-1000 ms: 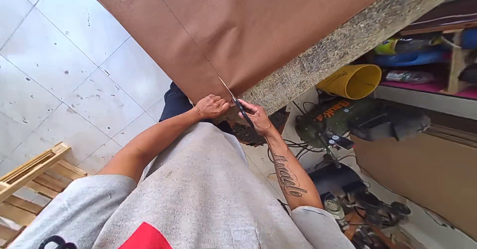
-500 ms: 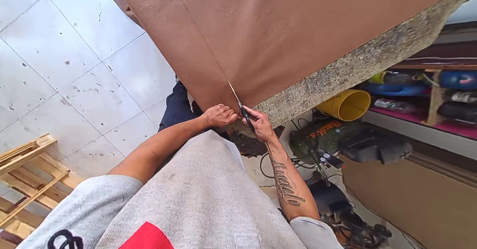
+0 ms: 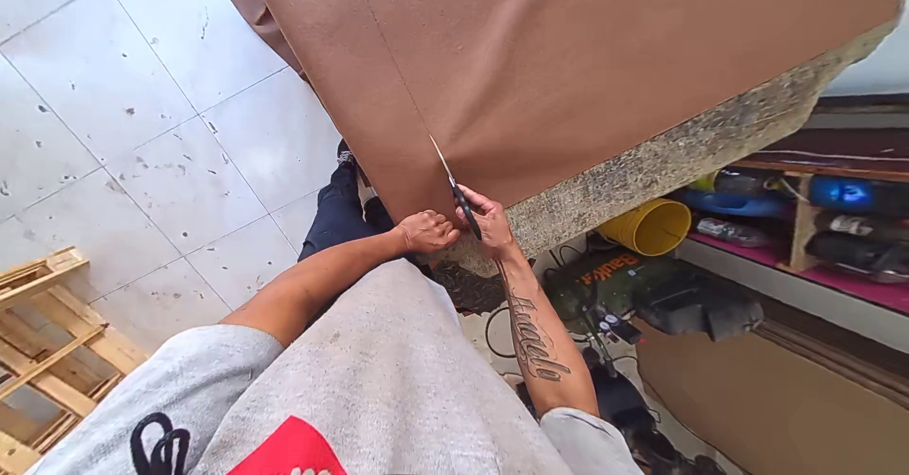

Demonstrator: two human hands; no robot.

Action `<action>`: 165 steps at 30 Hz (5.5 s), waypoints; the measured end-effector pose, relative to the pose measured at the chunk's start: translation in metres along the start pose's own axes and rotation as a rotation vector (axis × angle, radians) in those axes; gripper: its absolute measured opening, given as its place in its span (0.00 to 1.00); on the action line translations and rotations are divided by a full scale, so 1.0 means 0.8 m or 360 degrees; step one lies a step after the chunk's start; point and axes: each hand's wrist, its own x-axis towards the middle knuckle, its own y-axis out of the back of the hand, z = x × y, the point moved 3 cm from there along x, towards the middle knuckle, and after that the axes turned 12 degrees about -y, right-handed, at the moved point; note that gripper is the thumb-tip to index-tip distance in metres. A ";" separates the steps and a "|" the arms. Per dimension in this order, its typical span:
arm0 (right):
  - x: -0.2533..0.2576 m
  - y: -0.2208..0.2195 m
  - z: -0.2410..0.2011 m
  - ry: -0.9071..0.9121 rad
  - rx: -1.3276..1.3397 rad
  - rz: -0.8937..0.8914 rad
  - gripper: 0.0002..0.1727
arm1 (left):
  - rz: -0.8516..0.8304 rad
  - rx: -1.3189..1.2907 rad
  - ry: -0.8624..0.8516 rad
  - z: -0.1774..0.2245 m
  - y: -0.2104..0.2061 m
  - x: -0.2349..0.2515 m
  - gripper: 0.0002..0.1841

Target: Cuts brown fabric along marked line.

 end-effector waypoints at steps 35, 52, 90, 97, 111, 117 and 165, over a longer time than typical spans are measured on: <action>0.111 -0.075 -0.109 0.0042 0.0048 0.0087 0.24 | -0.0033 -0.0339 -0.0039 -0.009 0.012 -0.002 0.16; 0.152 -0.095 -0.142 0.0024 0.0172 -0.0004 0.24 | 0.1285 0.0097 0.2823 -0.345 0.226 -0.144 0.51; 0.285 -0.182 -0.276 -0.0083 0.0237 0.0023 0.25 | -0.0051 -0.0905 0.1515 -0.335 0.195 -0.420 0.39; 0.273 -0.184 -0.288 -0.0015 0.0059 0.0105 0.24 | -0.0090 -0.1087 0.3063 -0.142 0.163 -0.790 0.30; 0.319 -0.202 -0.326 -0.0023 0.0112 0.0029 0.21 | 0.0817 -0.1389 0.2812 -0.142 0.192 -0.707 0.20; 0.343 -0.211 -0.343 -0.0005 0.0018 0.0053 0.23 | 0.0633 -0.1388 0.2714 -0.259 0.229 -0.739 0.22; 0.515 -0.300 -0.502 -0.0093 0.0318 -0.0122 0.30 | 0.1467 -0.0192 0.3403 -0.932 0.642 -0.339 0.45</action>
